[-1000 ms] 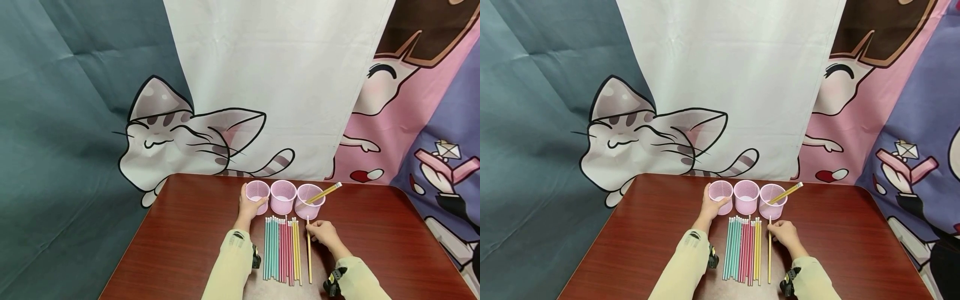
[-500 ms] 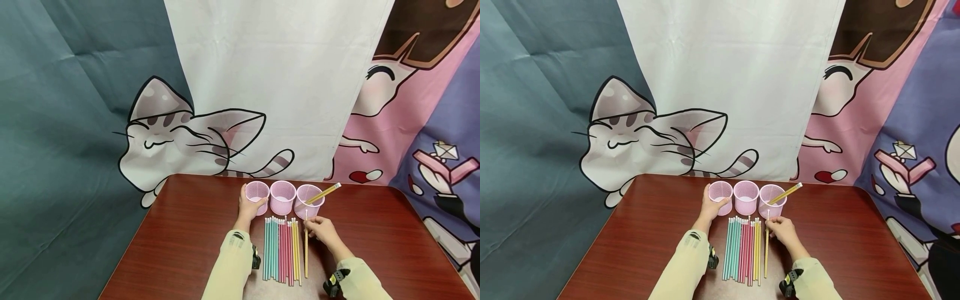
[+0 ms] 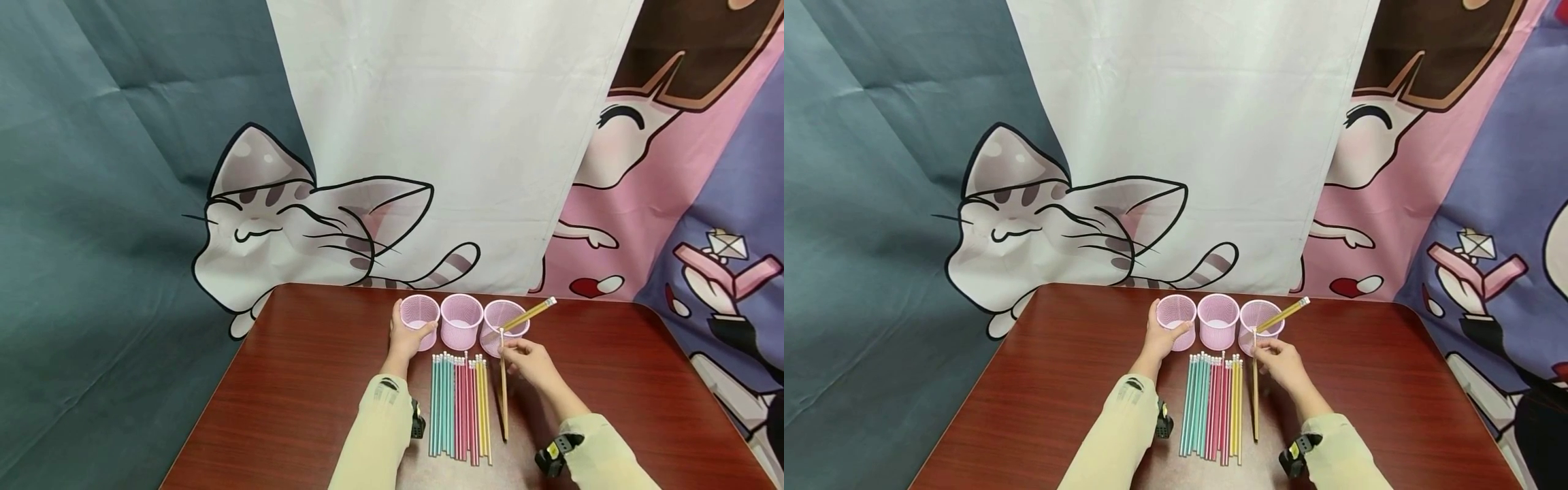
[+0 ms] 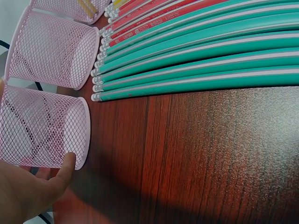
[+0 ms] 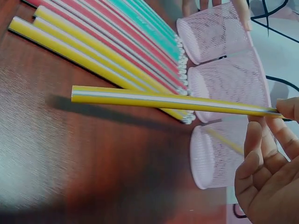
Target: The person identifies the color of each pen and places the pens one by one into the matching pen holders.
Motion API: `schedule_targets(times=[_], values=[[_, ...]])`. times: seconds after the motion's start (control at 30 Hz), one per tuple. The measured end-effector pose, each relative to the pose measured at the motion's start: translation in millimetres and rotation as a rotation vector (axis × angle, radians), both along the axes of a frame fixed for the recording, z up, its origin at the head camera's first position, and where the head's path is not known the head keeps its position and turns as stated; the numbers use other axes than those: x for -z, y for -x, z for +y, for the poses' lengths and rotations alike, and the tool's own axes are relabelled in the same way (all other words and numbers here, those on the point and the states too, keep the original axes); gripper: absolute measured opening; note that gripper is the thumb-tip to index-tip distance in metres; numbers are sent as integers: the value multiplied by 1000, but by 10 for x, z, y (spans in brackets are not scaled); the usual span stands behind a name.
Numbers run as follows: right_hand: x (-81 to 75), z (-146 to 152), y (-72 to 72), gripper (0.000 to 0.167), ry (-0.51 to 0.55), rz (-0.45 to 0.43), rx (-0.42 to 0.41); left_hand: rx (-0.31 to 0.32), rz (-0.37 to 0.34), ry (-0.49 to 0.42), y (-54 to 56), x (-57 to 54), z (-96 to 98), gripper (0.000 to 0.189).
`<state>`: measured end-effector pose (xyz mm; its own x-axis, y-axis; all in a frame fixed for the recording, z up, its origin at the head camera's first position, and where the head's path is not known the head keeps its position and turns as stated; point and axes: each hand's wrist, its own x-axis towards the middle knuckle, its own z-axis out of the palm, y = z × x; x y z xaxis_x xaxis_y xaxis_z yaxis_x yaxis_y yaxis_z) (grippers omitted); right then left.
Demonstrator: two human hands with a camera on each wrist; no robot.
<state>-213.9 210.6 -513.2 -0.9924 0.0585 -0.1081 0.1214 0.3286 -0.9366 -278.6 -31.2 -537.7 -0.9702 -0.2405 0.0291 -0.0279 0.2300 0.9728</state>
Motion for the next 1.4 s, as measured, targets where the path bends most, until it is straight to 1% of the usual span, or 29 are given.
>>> schedule_targets(times=[0.07, 0.23, 0.37, 0.5, 0.57, 0.8, 0.9, 1.03, 1.1, 1.2, 1.4], values=[[-60, 13, 18, 27, 7, 20, -20, 1, -9, 0, 0, -1, -1, 95], [-180, 86, 85, 29, -56, 83, -45, 1, -21, -10, -3, -3, 1, 95], [-296, 144, 151, 31, -71, 112, -45, -1, -9, -14, -4, -12, 8, 95], [-458, 162, 207, 35, -60, 119, -21, 0, -1, -9, 7, -16, 4, 95], [-537, 167, 229, 36, -54, 132, -15, 1, -9, -7, 14, -13, 1, 95], [-753, 186, 315, 38, -26, 205, -21, 2, -2, -3, 32, 5, 3, 95], [-840, 204, 344, 32, -1, 215, -14, 2, -3, -12, 30, 15, -1, 95], [-936, 247, 368, 16, 25, 239, 10, 6, -15, -17, 32, 22, 0, 95], [-964, 268, 375, 10, 50, 252, 22, 6, -14, -16, 33, 24, -1, 95], [-987, 299, 384, 3, 122, 259, 46, 5, -15, -12, 31, 17, -2, 95], [-1018, 341, 397, 6, 272, 266, 130, 4, -12, -22, 32, 12, -14, 95]])
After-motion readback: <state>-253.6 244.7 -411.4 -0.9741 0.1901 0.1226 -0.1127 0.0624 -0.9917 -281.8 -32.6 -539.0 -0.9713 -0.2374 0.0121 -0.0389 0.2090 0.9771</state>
